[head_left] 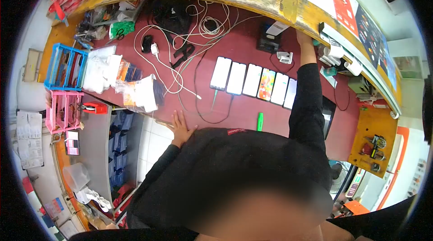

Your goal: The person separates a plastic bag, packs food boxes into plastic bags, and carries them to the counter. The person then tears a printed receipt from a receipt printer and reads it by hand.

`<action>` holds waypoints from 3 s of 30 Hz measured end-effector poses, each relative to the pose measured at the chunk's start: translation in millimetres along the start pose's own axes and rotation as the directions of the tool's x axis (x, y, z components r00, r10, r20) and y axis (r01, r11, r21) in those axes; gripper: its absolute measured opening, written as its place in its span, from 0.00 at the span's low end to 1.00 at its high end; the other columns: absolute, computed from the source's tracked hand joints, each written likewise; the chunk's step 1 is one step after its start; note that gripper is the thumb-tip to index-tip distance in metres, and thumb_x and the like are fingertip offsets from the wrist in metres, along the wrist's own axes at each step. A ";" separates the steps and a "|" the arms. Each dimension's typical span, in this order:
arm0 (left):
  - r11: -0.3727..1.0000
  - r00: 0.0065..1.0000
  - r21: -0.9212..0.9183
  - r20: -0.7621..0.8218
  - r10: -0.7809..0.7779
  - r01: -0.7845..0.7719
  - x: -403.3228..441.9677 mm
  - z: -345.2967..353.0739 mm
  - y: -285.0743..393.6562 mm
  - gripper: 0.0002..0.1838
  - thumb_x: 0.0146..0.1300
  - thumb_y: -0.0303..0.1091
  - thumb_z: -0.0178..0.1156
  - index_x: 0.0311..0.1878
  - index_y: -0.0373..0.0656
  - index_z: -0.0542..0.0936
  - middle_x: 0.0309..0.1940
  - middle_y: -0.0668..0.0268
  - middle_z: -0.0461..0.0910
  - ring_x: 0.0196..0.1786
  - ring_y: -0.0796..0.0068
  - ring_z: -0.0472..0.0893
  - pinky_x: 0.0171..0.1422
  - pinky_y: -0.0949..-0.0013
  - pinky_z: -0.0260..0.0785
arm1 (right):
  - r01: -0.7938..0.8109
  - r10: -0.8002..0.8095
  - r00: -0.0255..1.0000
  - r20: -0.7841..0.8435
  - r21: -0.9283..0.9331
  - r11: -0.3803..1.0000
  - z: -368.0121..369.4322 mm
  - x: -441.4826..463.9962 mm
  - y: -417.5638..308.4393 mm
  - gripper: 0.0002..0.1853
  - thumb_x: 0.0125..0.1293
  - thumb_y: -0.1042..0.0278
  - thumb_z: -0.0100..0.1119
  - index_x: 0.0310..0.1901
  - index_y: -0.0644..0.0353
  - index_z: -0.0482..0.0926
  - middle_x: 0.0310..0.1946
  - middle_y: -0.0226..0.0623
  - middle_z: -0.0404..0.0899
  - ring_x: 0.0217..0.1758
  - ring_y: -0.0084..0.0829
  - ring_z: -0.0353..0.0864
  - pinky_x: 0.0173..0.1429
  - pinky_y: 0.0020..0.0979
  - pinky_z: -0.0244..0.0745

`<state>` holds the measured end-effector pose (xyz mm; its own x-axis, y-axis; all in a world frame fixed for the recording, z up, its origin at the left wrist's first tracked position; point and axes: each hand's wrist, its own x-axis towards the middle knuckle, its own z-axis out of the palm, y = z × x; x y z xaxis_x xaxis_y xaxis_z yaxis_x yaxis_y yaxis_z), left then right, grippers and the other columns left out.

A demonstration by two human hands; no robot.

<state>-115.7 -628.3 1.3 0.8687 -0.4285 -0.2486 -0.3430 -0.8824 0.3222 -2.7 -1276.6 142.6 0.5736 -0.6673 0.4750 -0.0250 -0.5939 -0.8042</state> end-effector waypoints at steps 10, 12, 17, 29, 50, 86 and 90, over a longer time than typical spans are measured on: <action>0.999 0.997 -0.036 -0.082 0.016 -0.019 -3.0 8.3 -5.3 0.56 0.50 0.71 0.51 0.72 0.44 0.40 0.73 0.51 0.33 0.73 0.44 0.37 0.60 0.22 0.26 | -0.359 0.318 0.933 0.168 0.412 0.837 -23.0 -47.0 -100.9 0.21 0.61 0.70 0.60 0.55 0.55 0.68 0.51 0.30 0.73 0.54 0.26 0.71 0.49 0.29 0.69; 0.999 0.995 -0.040 -0.095 0.017 -0.021 -2.7 7.7 -5.9 0.57 0.50 0.71 0.51 0.72 0.44 0.41 0.73 0.52 0.34 0.73 0.44 0.37 0.60 0.22 0.25 | -0.330 0.276 0.944 0.182 0.461 0.824 -27.0 -59.1 -125.9 0.18 0.60 0.67 0.62 0.52 0.54 0.71 0.47 0.27 0.76 0.50 0.23 0.74 0.48 0.27 0.68; 0.999 0.996 -0.010 -0.079 0.031 -0.032 -4.4 11.3 -11.1 0.57 0.50 0.71 0.52 0.72 0.44 0.40 0.72 0.51 0.34 0.73 0.44 0.37 0.59 0.21 0.25 | -0.340 0.229 0.924 0.305 0.384 0.859 -39.9 -81.0 -149.3 0.12 0.59 0.62 0.63 0.44 0.54 0.78 0.40 0.25 0.80 0.45 0.19 0.76 0.50 0.27 0.68; 0.995 0.998 -0.073 -0.025 0.064 -0.065 -3.2 9.0 -14.7 0.57 0.51 0.72 0.51 0.72 0.44 0.39 0.72 0.49 0.30 0.73 0.42 0.34 0.58 0.21 0.22 | -0.336 0.218 0.922 0.319 0.382 0.861 -67.4 -101.8 -156.4 0.16 0.61 0.63 0.62 0.46 0.66 0.78 0.42 0.34 0.80 0.43 0.22 0.77 0.50 0.26 0.69; 0.995 0.998 -0.087 -0.054 0.045 -0.050 -2.0 12.6 -15.0 0.57 0.50 0.71 0.52 0.72 0.45 0.40 0.73 0.52 0.32 0.73 0.44 0.34 0.58 0.20 0.24 | -0.273 0.130 0.930 0.343 0.409 0.871 -90.8 -110.5 -161.1 0.16 0.62 0.63 0.60 0.47 0.64 0.78 0.42 0.32 0.80 0.44 0.23 0.77 0.51 0.27 0.70; -0.522 0.612 -0.810 -0.561 0.557 -0.268 54.6 -376.8 253.3 0.17 0.66 0.24 0.43 0.57 0.40 0.70 0.50 0.51 0.76 0.57 0.60 0.75 0.62 0.51 0.66 | -0.407 0.255 0.881 0.398 0.365 0.837 -83.2 -347.5 -354.9 0.13 0.59 0.77 0.60 0.46 0.71 0.75 0.36 0.36 0.81 0.37 0.19 0.78 0.40 0.19 0.70; -0.478 0.596 -0.835 -0.537 0.597 -0.274 46.2 -398.4 253.2 0.18 0.69 0.25 0.40 0.60 0.30 0.65 0.56 0.52 0.72 0.55 0.63 0.76 0.59 0.65 0.70 | -0.438 0.280 0.858 0.430 0.329 0.837 -90.4 -350.1 -353.0 0.10 0.58 0.79 0.59 0.43 0.69 0.79 0.35 0.32 0.80 0.40 0.19 0.77 0.42 0.21 0.71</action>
<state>-20.1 -793.9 435.3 0.5049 -0.6775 0.5348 0.2244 0.7013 0.6766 -268.7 -874.0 292.5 0.8375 -0.5457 0.0287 -0.0029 -0.0569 -0.9984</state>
